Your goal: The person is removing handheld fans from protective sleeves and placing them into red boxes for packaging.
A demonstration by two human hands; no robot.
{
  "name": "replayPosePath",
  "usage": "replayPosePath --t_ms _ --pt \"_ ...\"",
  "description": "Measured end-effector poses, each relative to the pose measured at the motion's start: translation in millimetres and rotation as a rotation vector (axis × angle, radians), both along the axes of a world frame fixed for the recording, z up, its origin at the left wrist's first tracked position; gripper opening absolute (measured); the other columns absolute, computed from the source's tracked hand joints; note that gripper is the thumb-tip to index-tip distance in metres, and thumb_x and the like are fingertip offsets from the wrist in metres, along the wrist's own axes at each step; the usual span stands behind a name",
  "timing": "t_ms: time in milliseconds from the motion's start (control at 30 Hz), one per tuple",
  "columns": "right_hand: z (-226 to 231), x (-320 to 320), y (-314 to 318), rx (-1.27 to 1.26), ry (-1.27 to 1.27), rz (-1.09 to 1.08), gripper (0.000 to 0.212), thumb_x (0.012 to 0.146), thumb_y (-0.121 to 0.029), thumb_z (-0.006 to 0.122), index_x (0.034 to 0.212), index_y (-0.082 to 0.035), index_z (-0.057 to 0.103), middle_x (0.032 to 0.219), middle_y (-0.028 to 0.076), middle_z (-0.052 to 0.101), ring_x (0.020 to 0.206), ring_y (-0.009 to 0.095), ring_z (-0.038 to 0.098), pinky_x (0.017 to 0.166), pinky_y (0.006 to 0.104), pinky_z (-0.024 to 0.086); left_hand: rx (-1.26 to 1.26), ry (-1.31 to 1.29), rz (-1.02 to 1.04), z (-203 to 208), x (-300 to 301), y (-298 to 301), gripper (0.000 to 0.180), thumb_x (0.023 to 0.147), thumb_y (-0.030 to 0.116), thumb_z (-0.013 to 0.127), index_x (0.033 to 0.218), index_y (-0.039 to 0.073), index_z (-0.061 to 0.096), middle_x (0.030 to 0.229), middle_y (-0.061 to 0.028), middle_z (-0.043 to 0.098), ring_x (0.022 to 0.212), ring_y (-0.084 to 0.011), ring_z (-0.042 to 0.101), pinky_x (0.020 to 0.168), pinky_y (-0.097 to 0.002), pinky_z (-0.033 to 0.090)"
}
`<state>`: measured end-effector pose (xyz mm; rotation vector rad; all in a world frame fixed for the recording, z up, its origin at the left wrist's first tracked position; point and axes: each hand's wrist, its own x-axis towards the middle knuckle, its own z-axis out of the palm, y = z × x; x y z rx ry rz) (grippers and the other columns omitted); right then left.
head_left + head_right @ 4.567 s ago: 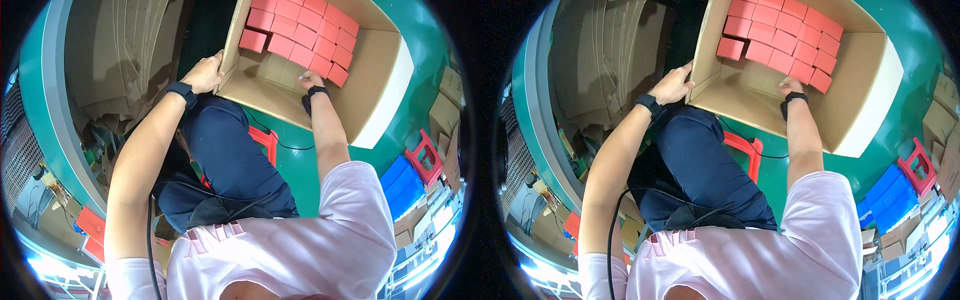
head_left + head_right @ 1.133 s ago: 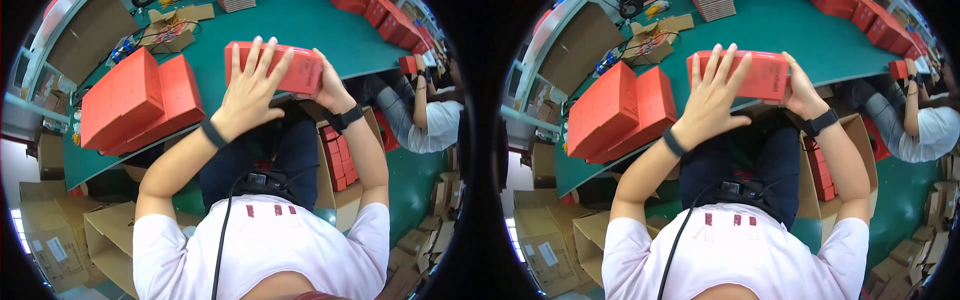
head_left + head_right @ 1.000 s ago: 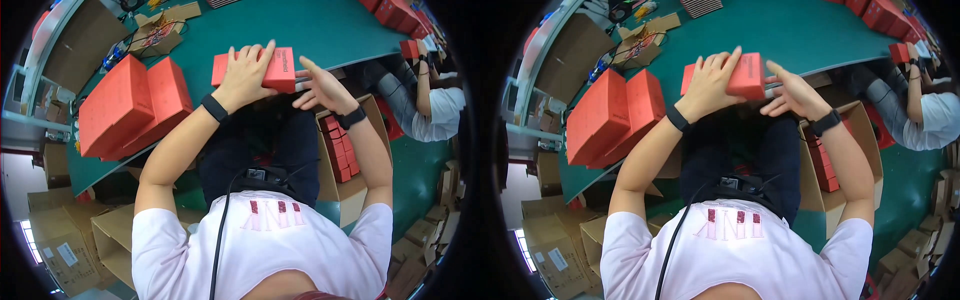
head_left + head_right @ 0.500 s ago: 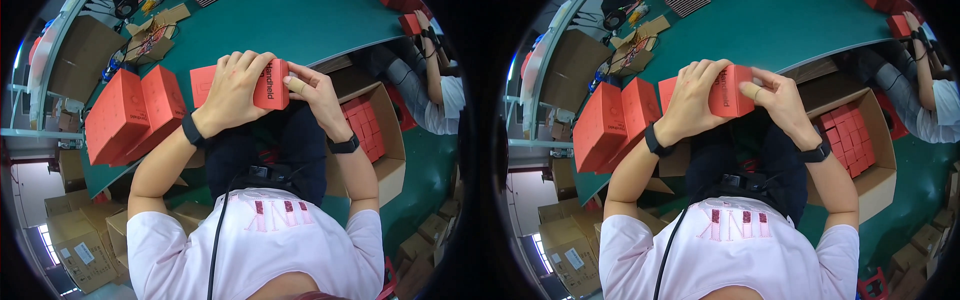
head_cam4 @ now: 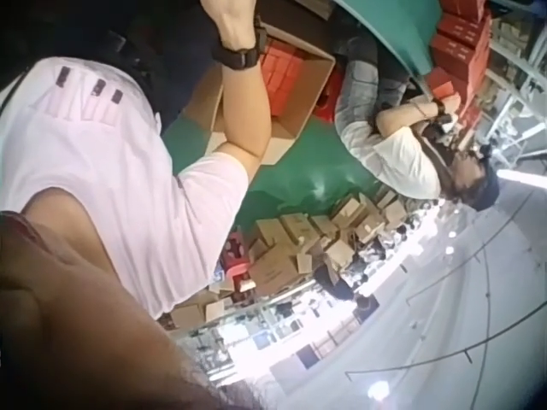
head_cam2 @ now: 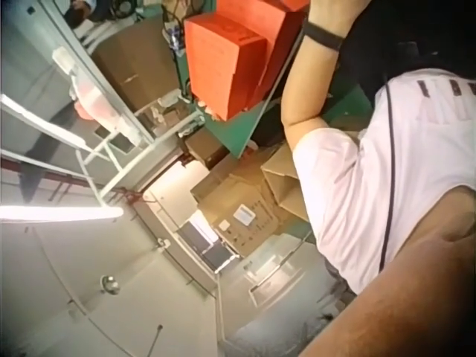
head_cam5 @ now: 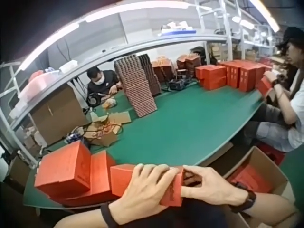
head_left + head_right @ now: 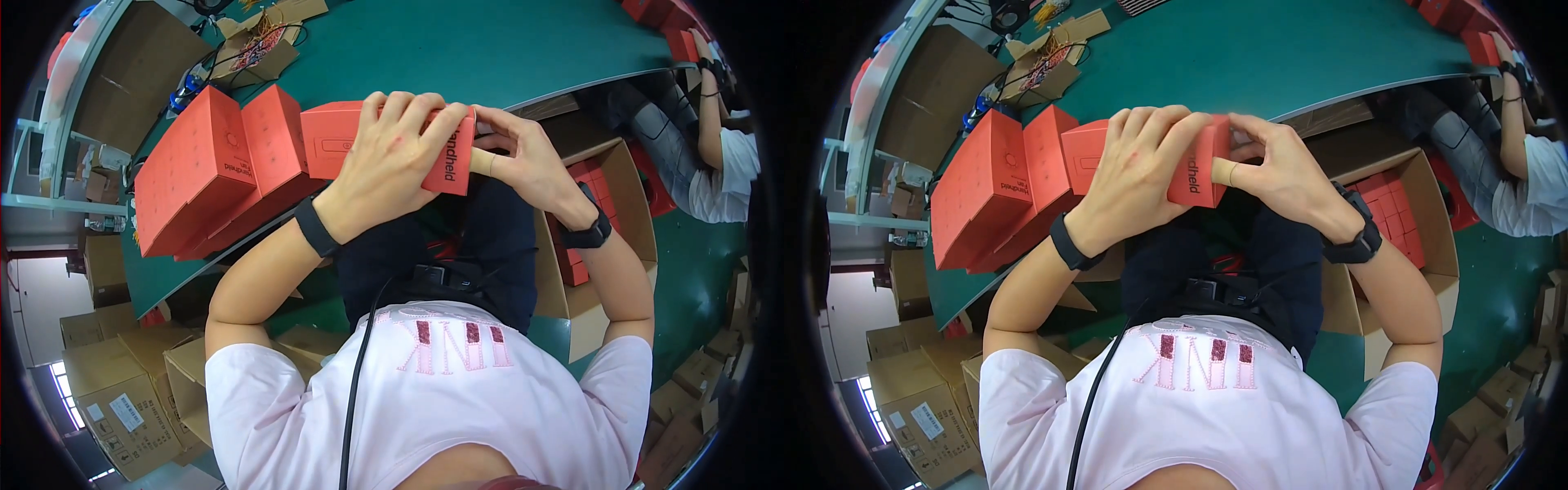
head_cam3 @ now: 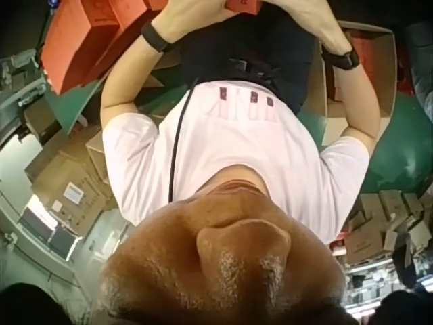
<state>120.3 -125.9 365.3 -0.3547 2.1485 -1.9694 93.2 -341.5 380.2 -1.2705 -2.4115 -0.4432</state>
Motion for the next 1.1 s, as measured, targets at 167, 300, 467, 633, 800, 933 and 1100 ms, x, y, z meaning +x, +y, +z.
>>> replayPosePath --t_ms 167,300,467,633,800,933,1100 --pt "-12.2 -14.4 34.3 0.048 -0.063 -0.134 0.051 0.091 -0.005 0.056 0.141 0.004 0.054 0.117 0.008 0.067 0.100 0.010 0.061 0.087 0.0272 0.051 0.088 -0.087 -0.005 1.8 -15.5 -19.1 0.075 0.064 0.019 0.087 0.130 0.008 0.054 0.119 -0.0108 0.061 0.109 -0.0323 0.056 0.097 -0.0451 0.041" --pt "10.1 -3.6 24.6 0.044 0.209 -0.317 0.056 0.088 0.001 0.059 0.143 -0.005 0.056 0.131 0.014 0.061 0.109 0.017 0.062 0.094 0.0333 0.053 0.172 -0.110 -0.025 2.1 -21.6 -22.9 0.076 0.066 0.023 0.088 0.131 0.007 0.052 0.118 -0.0111 0.061 0.109 -0.0328 0.056 0.096 -0.0431 0.042" --pt "18.5 -4.5 18.8 0.960 1.228 0.022 0.057 0.079 0.009 0.061 0.134 -0.006 0.060 0.121 0.015 0.060 0.113 0.034 0.059 0.094 0.0411 0.052 0.277 -0.241 -0.057 0.6 -26.9 -21.8 0.084 0.062 0.023 0.091 0.135 0.007 0.050 0.123 -0.0117 0.058 0.113 -0.0337 0.054 0.100 -0.0436 0.041" --pt "22.4 1.1 32.6 0.470 0.704 0.295 0.040 0.089 0.008 0.056 0.128 0.000 0.060 0.089 0.016 0.062 0.081 0.032 0.063 0.078 0.0396 0.051 0.249 -0.307 -0.014 5.3 -29.0 -25.8 0.092 0.059 0.025 0.094 0.138 0.010 0.048 0.126 -0.0112 0.056 0.118 -0.0339 0.050 0.102 -0.0442 0.040" --pt "9.9 0.8 28.0 0.371 0.467 0.152 0.048 0.096 0.000 0.058 0.144 -0.005 0.053 0.085 0.016 0.061 0.079 0.028 0.063 0.076 0.0370 0.050 0.190 -0.331 -0.040 -1.5 -33.8 -13.9 0.093 0.059 0.028 0.094 0.137 0.008 0.048 0.122 -0.0121 0.055 0.115 -0.0339 0.050 0.101 -0.0444 0.040" --pt "9.1 -6.4 30.2 0.505 0.370 0.139 0.059 0.094 -0.006 0.067 0.149 -0.008 0.048 0.072 0.009 0.054 0.065 0.020 0.052 0.066 0.0333 0.045 0.100 -0.332 -0.063 2.1 -33.9 -8.8 0.093 0.059 0.028 0.094 0.137 0.008 0.048 0.119 -0.0122 0.055 0.114 -0.0334 0.051 0.100 -0.0440 0.041" --pt "-10.6 -37.3 19.5 0.397 0.372 -0.009 0.037 0.088 -0.006 0.073 0.123 -0.003 0.063 0.060 0.003 0.043 0.054 0.011 0.039 0.054 0.0297 0.035 -0.007 -0.336 -0.076 3.5 -44.3 -1.7 0.094 0.059 0.025 0.094 0.139 0.008 0.046 0.124 -0.0124 0.054 0.115 -0.0339 0.050 0.102 -0.0441 0.041"
